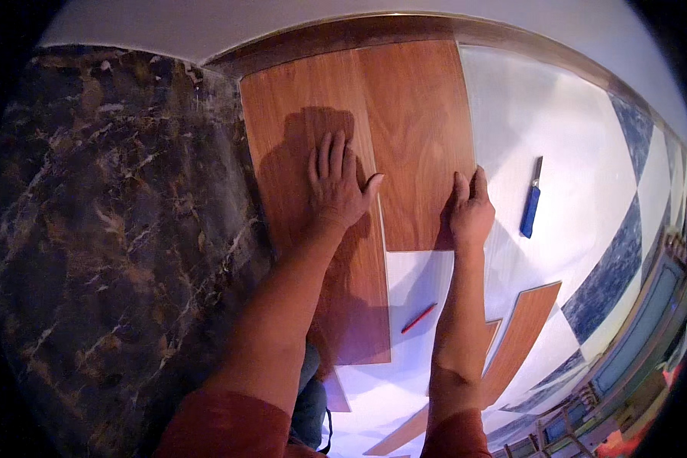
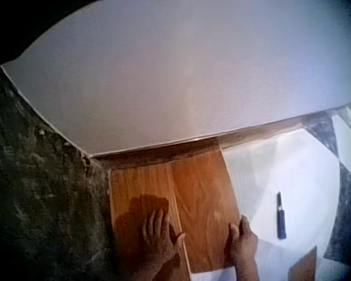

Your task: The person installs laminate flooring by positioning wood panels on the ground and tapping them into place using a hammer.

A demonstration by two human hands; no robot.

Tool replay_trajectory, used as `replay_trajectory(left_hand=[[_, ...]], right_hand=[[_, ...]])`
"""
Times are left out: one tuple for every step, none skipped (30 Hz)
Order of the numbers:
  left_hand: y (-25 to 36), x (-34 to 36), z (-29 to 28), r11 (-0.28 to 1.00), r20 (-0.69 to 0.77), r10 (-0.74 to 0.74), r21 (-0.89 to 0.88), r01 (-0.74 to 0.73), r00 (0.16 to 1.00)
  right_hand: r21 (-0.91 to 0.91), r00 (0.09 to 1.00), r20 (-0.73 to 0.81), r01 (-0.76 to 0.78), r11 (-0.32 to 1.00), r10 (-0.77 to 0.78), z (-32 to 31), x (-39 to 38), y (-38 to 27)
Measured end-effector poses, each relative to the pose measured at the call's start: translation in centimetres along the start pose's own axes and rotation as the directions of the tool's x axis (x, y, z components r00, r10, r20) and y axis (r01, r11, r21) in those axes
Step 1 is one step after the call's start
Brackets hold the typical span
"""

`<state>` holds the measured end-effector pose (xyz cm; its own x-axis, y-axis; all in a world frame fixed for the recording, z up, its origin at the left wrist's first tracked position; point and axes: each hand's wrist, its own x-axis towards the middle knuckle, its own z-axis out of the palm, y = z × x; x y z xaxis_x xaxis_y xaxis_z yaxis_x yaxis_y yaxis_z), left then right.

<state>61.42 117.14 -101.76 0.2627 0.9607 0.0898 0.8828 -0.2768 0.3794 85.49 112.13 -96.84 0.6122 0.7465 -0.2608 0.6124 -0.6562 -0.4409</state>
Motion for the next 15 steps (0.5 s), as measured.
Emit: replay_trajectory(left_hand=[[-0.01, 0.01, 0.01, 1.0, 0.019, -0.007, 0.006, 0.007, 1.0], [-0.03, 0.01, 0.04, 1.0, 0.013, -0.003, 0.009, 0.003, 1.0], [-0.02, -0.01, 0.07, 1.0, -0.013, 0.003, 0.003, -0.003, 1.0], [-0.05, -0.02, 0.15, 1.0, 0.022, -0.01, 0.003, 0.01, 1.0], [-0.09, -0.03, 0.22, 1.0, -0.01, 0.003, 0.004, -0.002, 1.0], [-0.13, -0.02, 0.32, 1.0, -0.047, 0.019, 0.0, -0.019, 0.999], [-0.19, -0.04, 0.39, 1.0, -0.03, 0.016, -0.004, -0.016, 0.999], [-0.24, -0.05, 0.47, 1.0, -0.036, 0.024, -0.003, -0.024, 0.999], [-0.31, -0.07, 0.52, 1.0, -0.052, 0.025, 0.0, -0.025, 0.998], [-0.36, -0.08, 0.57, 1.0, -0.031, 0.029, -0.006, -0.029, 0.999], [-0.39, -0.1, 0.61, 1.0, -0.021, 0.023, -0.002, -0.023, 1.0], [-0.42, -0.12, 0.62, 1.0, -0.028, 0.019, 0.006, -0.019, 0.999], [-0.41, -0.15, 0.62, 1.0, -0.004, 0.01, 0.005, -0.01, 1.0], [-0.41, -0.14, 0.61, 1.0, -0.007, 0.011, 0.006, -0.011, 1.0], [-0.39, -0.14, 0.58, 1.0, -0.03, 0.02, 0.007, -0.02, 0.999]], right_hand=[[0.013, 0.998, -0.054, 0.028, 1.0, -0.027, 0.04, -0.11, -0.16], [0.008, 0.998, -0.051, 0.041, 0.999, -0.04, 0.07, -0.19, -0.32], [0.026, 0.999, -0.039, 0.013, 1.0, -0.012, 0.07, -0.19, -0.46], [0.039, 0.999, -0.026, -0.02, 0.999, 0.021, 0.07, -0.16, -0.57], [0.023, 0.999, -0.015, -0.029, 0.999, 0.03, 0.06, -0.07, -0.64], [0.016, 0.999, 0.0, -0.032, 0.999, 0.032, 0.03, 0.07, -0.67], [0.022, 1.0, 0.005, 0.0, 1.0, 0.0, 0.02, 0.18, -0.65], [0.001, 0.999, 0.016, -0.043, 0.999, 0.043, 0.0, 0.29, -0.58], [0.001, 1.0, -0.004, 0.001, 1.0, -0.001, 0.01, 0.32, -0.48], [0.003, 0.999, -0.032, 0.043, 0.999, -0.043, 0.04, 0.36, -0.35], [-0.012, 0.999, -0.016, 0.037, 0.999, -0.037, 0.11, 0.31, -0.23], [-0.022, 0.998, -0.038, 0.044, 0.999, -0.045, 0.18, 0.2, -0.1], [-0.036, 0.997, -0.063, 0.044, 0.998, -0.046, 0.31, 0.13, -0.03], [-0.032, 0.997, -0.055, 0.051, 0.998, -0.053, 0.44, 0.01, 0.02], [-0.021, 0.998, -0.049, 0.047, 0.999, -0.047, 0.56, -0.03, 0.03]])
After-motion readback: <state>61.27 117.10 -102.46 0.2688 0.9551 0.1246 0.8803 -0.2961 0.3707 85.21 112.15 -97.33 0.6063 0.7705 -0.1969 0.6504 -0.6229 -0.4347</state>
